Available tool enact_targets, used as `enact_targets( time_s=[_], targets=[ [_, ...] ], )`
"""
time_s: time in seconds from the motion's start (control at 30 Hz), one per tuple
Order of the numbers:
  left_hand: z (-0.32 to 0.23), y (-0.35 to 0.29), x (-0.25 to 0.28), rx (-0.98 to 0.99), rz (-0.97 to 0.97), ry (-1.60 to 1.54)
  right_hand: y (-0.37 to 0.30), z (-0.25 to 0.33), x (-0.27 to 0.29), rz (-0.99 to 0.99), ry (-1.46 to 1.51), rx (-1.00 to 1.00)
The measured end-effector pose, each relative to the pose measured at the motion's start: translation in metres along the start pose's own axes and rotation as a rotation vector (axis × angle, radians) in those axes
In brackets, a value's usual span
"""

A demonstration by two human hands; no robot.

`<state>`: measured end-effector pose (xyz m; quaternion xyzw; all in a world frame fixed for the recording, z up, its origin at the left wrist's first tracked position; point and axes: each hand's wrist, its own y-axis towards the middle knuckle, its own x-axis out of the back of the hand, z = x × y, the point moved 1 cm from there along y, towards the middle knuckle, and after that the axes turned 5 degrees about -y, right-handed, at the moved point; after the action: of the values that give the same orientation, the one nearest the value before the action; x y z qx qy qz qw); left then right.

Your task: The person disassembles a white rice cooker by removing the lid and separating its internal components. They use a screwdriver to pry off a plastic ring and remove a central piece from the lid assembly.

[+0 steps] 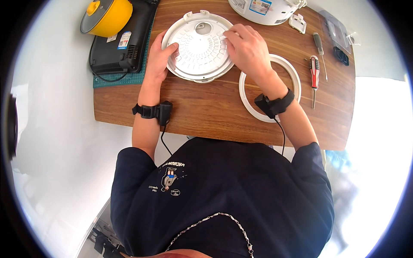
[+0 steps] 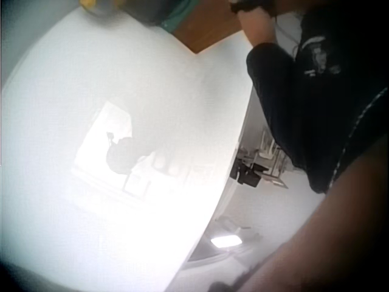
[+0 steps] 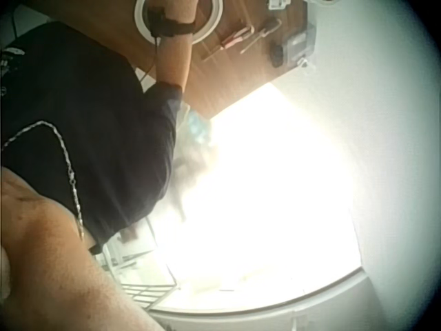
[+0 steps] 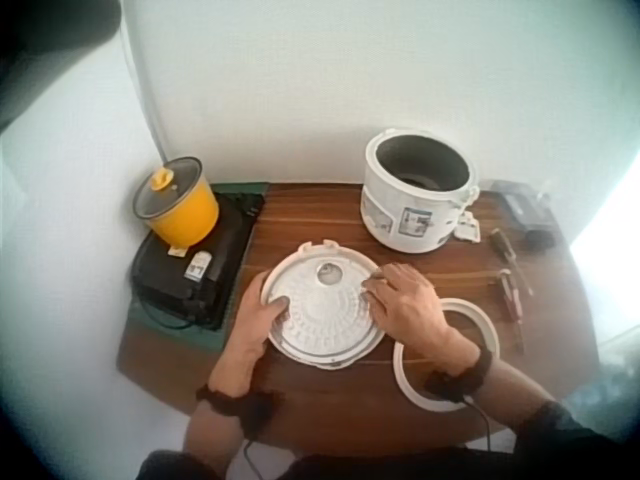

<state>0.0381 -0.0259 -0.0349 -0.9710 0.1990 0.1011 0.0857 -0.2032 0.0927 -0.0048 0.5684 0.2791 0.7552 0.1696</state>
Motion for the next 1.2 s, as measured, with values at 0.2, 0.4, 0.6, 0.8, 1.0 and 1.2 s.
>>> enact_targets(
  time_s=[0.2, 0.4, 0.6, 0.8, 1.0, 1.2],
  targets=[
    [0.004, 0.003, 0.001, -0.004, -0.004, 0.008, 0.026, 0.016, -0.004, 0.136, 0.134, 0.204],
    [0.002, 0.004, -0.002, 0.009, -0.014, -0.011, 0.063, 0.000, -0.013, 0.628, 0.270, -0.088],
    [0.003, 0.002, 0.000, -0.002, 0.002, -0.133, 0.076, 0.013, 0.002, 0.679, 0.273, -0.339],
    [0.002, 0.001, -0.003, 0.004, 0.007, -0.082, 0.049, 0.016, -0.006, 0.579, 0.409, -0.508],
    [0.002, 0.002, -0.001, -0.014, -0.022, 0.006, 0.014, 0.039, 0.008, 0.351, 0.276, -0.260],
    [0.006, 0.003, 0.001, -0.026, 0.005, 0.035, -0.015, 0.062, 0.020, 0.263, 0.116, -0.073]
  ],
)
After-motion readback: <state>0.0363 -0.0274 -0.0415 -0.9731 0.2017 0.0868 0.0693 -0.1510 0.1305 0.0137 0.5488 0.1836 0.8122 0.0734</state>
